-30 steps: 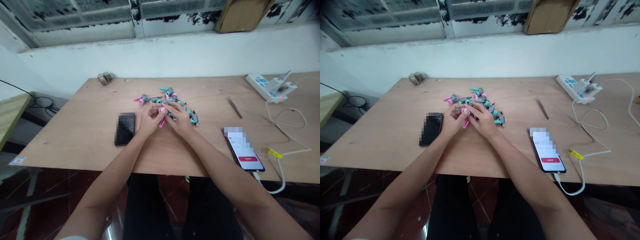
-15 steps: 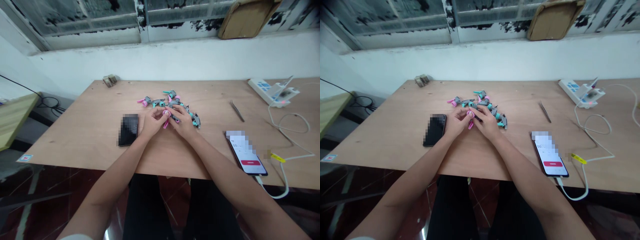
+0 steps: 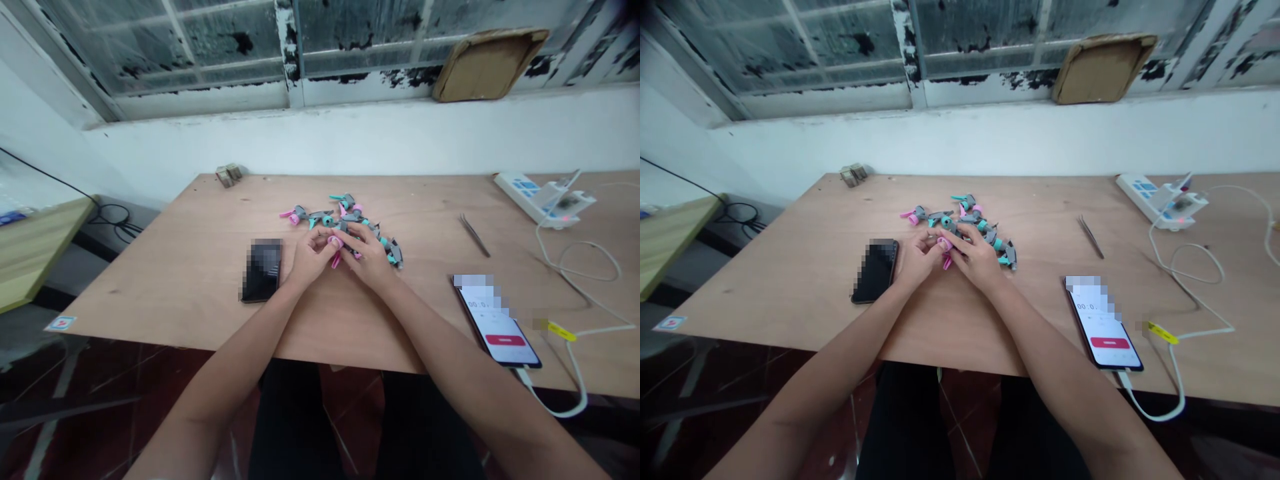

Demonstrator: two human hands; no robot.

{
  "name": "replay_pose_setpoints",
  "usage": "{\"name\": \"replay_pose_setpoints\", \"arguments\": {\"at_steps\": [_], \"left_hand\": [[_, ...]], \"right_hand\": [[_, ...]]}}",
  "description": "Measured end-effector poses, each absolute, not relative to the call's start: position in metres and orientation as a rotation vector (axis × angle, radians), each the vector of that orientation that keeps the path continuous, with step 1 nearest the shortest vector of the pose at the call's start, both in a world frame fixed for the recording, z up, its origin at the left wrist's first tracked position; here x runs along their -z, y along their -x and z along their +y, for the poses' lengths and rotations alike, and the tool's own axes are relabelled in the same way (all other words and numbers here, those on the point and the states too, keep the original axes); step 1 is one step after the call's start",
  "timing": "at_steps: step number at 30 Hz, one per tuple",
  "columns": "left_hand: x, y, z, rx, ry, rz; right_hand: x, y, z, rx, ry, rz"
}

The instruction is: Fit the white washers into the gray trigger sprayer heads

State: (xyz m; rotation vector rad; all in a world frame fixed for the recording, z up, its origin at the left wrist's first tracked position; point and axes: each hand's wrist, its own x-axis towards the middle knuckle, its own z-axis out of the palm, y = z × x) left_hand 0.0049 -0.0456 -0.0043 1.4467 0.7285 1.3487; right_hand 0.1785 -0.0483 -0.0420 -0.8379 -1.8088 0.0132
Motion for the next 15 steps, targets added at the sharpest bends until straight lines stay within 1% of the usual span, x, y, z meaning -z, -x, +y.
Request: {"name": "replay_pose_setpoints", "arguments": {"at_steps": [3,9,15], "left_hand": [[0.0053,-0.0054,-0.0458,-1.333,-1.436,0.749],[0.0059,-0.0073,-0.0458,-1.35,-1.445,0.751],[0.0064,-0.0062,-0.0428,-1.357,-1.444,0.728]], "right_hand": [[0.0427,-0.1793,-0.0479,-0.031,0.875,-1.827],[0.0388,-0.1788,-0.051,0.048,0.874,-1.836],[0.0358,-0.1798,-0.0514,0.028,0.925,-1.86]]}}
